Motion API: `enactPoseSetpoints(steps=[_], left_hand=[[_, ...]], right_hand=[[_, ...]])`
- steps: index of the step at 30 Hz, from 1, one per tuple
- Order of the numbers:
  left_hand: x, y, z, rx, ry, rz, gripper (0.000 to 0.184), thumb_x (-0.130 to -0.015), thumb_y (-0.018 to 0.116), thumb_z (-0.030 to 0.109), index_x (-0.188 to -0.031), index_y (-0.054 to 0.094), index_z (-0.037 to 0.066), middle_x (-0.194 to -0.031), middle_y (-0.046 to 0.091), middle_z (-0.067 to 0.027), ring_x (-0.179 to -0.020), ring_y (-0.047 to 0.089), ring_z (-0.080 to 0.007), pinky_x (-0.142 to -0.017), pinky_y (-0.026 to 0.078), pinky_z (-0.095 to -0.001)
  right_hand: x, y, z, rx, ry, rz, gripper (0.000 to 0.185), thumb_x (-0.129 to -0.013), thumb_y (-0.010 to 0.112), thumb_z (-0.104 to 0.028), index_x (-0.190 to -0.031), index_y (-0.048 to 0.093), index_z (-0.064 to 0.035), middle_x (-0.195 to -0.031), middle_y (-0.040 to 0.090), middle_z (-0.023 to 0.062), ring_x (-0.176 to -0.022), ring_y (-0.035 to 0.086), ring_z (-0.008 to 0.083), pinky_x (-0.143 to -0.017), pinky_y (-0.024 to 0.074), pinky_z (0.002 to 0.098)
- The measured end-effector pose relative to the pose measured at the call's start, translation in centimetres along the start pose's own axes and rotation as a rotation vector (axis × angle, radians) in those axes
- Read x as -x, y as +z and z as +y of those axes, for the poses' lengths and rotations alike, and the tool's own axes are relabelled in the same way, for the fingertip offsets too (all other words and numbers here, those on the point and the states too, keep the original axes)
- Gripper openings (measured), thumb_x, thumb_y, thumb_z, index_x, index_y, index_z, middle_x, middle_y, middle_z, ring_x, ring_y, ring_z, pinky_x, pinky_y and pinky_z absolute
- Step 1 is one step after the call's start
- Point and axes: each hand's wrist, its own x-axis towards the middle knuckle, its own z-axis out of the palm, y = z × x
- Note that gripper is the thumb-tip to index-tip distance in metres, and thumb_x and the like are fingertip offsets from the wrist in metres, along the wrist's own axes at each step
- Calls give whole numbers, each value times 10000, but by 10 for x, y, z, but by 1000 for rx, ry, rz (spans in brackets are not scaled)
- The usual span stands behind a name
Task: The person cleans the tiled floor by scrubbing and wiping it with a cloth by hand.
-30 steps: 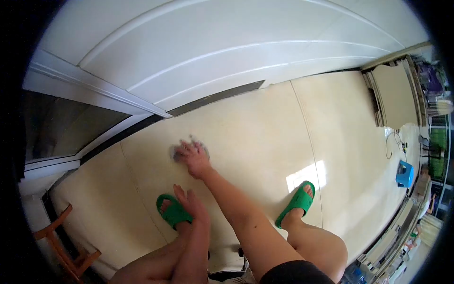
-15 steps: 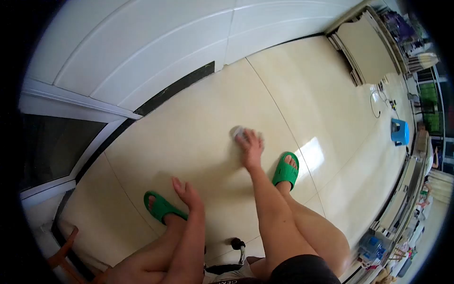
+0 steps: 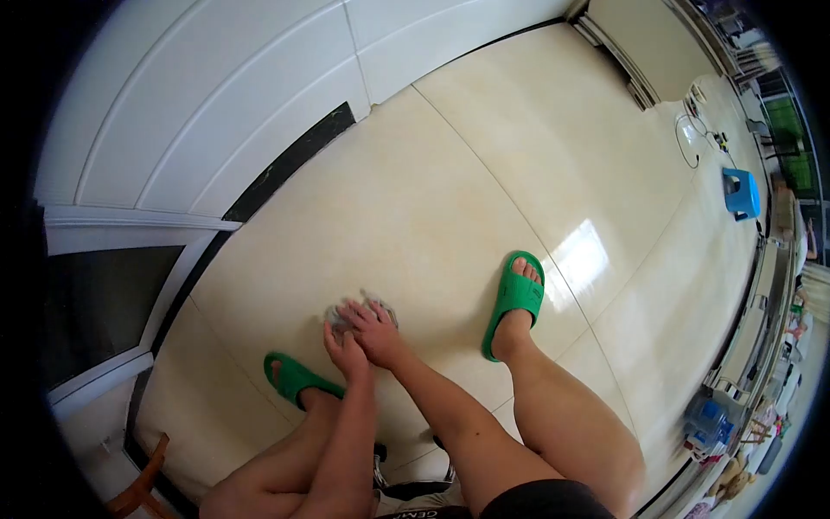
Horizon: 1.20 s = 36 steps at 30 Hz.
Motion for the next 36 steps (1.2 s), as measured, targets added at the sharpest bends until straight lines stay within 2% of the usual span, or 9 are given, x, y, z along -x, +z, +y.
enactPoseSetpoints(steps=[2, 6, 14, 17, 25, 29, 31, 33, 36], left_hand=[[3, 1, -1, -56, 46, -27, 563, -851, 461, 12, -1400, 340, 15, -1441, 319, -169, -1332, 323, -297, -1083, 289, -378], [13, 3, 0, -161, 77, -102, 551, -865, 450, 26, -1405, 345, 26, -1456, 313, -147, -1340, 318, -272, -1092, 275, -369], [17, 15, 4, -491, 93, -214, 579, -862, 505, 87, -1412, 334, 26, -1496, 203, -208, -1384, 224, -328, -1110, 246, -400], [21, 20, 2, -643, 124, -272, 612, -847, 542, 123, -1414, 334, 26, -1502, 130, -264, -1397, 165, -379, -1113, 232, -424], [20, 33, 11, -814, 116, -300, 666, -824, 602, 163, -1415, 331, 22, -1486, 69, -326, -1389, 113, -446, -1112, 214, -455], [19, 34, 5, -939, 207, -365, 699, -821, 615, 167, -1410, 291, -25, -1454, 56, -387, -1372, 93, -500, -1117, 179, -491], [18, 35, 3, -1025, 224, -364, 712, -824, 618, 172, -1409, 273, -42, -1443, 46, -406, -1365, 85, -520, -1119, 167, -502], [23, 39, 10, -1125, 195, -329, 727, -826, 634, 193, -1409, 268, -39, -1429, 60, -419, -1363, 99, -516, -1122, 179, -490], [27, 38, 22, -1023, 171, -395, 728, -833, 601, 164, -1408, 226, -76, -1425, 31, -436, -1355, 47, -553, -1124, 133, -527]], right_hand=[[27, 2, 14, 33, -76, -59, 452, -794, 583, -202, -1243, 592, -257, -1467, 359, 19, -1379, 289, 221, -1109, 208, 506], [41, -37, 73, 98, 169, 258, 420, -836, 525, -153, -1221, 600, -302, -1380, 454, 69, -1278, 430, 270, -1073, 274, 501], [-8, -115, 197, 149, 744, 556, 628, -737, 493, 8, -1298, 539, -269, -1455, 365, 82, -1380, 272, 302, -1106, 163, 520], [-22, -102, 190, 166, 711, 559, 628, -728, 514, -20, -1305, 533, -266, -1452, 371, 92, -1377, 278, 305, -1104, 163, 525], [-29, -29, 51, 12, 79, 179, 439, -814, 555, -238, -1251, 584, -263, -1413, 423, 46, -1344, 333, 268, -1107, 213, 492], [-40, -46, 78, -94, -52, 66, 373, -856, 545, -257, -1222, 613, -271, -1413, 429, 36, -1330, 353, 264, -1122, 226, 433], [-56, -66, 108, -209, 218, 117, 347, -912, 496, -314, -1216, 601, -183, -1383, 458, 29, -1316, 375, 228, -1101, 258, 457], [-62, -82, 154, 110, 144, 389, 293, -899, 522, -283, -1172, 619, -236, -1323, 495, 61, -1186, 477, 290, -1052, 302, 471], [-66, -127, 194, 54, 527, 432, 499, -807, 502, -31, -1230, 593, -279, -1438, 368, 117, -1321, 354, 325, -1099, 218, 489]])
